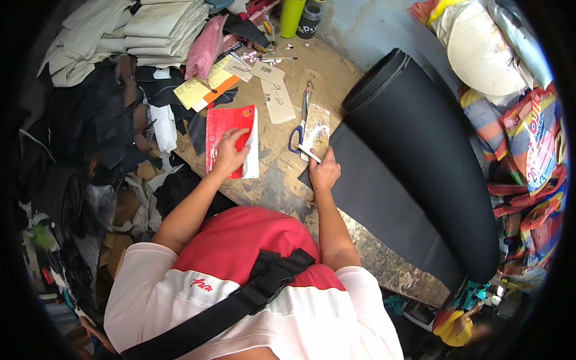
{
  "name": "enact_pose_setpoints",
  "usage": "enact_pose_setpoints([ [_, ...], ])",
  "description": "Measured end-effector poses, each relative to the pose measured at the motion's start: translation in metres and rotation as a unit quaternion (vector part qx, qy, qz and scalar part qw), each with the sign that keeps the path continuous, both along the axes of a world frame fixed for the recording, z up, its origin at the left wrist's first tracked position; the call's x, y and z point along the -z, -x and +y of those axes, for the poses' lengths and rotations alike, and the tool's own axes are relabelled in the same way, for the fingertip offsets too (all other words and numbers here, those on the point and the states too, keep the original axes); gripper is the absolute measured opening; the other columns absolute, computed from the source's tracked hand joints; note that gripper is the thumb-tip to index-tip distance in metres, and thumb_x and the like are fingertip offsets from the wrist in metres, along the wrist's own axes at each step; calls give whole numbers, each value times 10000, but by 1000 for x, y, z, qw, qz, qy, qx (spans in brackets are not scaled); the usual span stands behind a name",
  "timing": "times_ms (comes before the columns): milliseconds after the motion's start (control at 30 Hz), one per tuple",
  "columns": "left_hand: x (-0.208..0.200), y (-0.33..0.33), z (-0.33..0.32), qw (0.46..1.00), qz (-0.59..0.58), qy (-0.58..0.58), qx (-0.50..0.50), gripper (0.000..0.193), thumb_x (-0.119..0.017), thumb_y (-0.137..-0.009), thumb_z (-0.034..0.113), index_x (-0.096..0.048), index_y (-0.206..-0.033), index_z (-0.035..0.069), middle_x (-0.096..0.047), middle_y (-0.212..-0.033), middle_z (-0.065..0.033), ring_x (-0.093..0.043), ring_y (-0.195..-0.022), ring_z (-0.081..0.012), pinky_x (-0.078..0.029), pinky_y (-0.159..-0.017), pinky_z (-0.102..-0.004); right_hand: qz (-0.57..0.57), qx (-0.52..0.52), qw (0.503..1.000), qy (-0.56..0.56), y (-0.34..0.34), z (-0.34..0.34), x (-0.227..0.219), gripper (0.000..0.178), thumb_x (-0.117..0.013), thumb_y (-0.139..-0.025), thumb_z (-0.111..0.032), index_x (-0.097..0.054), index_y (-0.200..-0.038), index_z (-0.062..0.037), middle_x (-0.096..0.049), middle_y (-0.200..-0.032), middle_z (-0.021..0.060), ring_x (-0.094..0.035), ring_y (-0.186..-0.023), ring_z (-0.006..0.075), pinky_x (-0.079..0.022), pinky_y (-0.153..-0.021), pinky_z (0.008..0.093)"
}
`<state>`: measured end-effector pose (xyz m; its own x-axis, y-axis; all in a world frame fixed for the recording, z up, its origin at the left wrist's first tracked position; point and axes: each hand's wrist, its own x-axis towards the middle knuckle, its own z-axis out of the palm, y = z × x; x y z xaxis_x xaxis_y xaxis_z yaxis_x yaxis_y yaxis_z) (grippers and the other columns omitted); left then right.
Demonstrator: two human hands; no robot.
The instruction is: The person marks a large roll of black fabric with a white marker, then uses scissors to cut along the marked lines. They separate the cut piece, fold it, and place it on the table. The person also handles a notebook and other fabric pieces during the process.
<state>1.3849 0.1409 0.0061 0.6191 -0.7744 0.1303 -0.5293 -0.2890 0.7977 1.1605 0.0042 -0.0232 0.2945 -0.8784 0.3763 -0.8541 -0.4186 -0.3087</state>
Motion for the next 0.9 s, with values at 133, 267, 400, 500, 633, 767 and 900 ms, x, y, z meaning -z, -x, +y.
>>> enact_pose_setpoints([
  [133,8,-15,12,995,99,27,15,274,-700,-718,65,-647,-980,4,-598,-1075,-167,-556,-1036,-276,-425,-905,-330,14,12,1000,-5,-1,-1,0,483,-615,-798,-439,-549,-1046,-29,-638,-784,176,-608,-660,336,-442,-608,399],
  [267,18,-23,15,984,169,57,7,230,-663,-799,62,-623,-1007,-28,-629,-994,-121,-587,-945,-180,-454,-825,-272,22,15,1000,-6,-2,-2,0,492,-618,-794,-442,-548,-1044,-24,-638,-784,176,-608,-657,333,-446,-607,399],
  [400,19,-31,22,926,370,74,-28,229,-622,-846,53,-584,-1049,-47,-642,-915,-85,-604,-821,-118,-484,-732,-232,20,14,1000,-1,-2,-2,1,491,-622,-790,-438,-548,-1045,-26,-639,-783,174,-608,-658,331,-447,-609,394],
  [500,13,-37,30,875,478,56,-52,217,-579,-847,-4,-585,-1063,-32,-619,-999,-99,-592,-890,-131,-480,-780,-244,23,16,1000,-5,-1,-2,1,489,-627,-787,-431,-544,-1054,-30,-641,-791,169,-610,-662,330,-447,-617,393],
  [633,0,-37,31,881,426,203,-5,438,-449,-771,-154,-585,-1141,39,-449,-1267,-145,-518,-1091,-194,-450,-876,-267,12,10,1000,-16,-1,-1,-2,489,-631,-786,-421,-539,-1064,-30,-641,-811,169,-612,-680,326,-444,-635,389],
  [767,-17,-24,20,1000,-15,19,9,545,-505,-645,-125,-646,-1087,160,-317,-1357,-227,-347,-1259,-373,-343,-1004,-428,23,19,999,-44,-1,0,-4,487,-627,-788,-419,-538,-1071,-32,-641,-822,166,-614,-701,318,-438,-640,387],
  [900,-24,18,-1,982,-164,-22,90,391,-610,-674,41,-664,-1048,142,-230,-1414,-211,-149,-1344,-400,-194,-1000,-638,19,18,999,-45,-2,-1,-5,493,-615,-792,-433,-538,-1068,-32,-642,-825,161,-616,-707,313,-434,-641,385],
])
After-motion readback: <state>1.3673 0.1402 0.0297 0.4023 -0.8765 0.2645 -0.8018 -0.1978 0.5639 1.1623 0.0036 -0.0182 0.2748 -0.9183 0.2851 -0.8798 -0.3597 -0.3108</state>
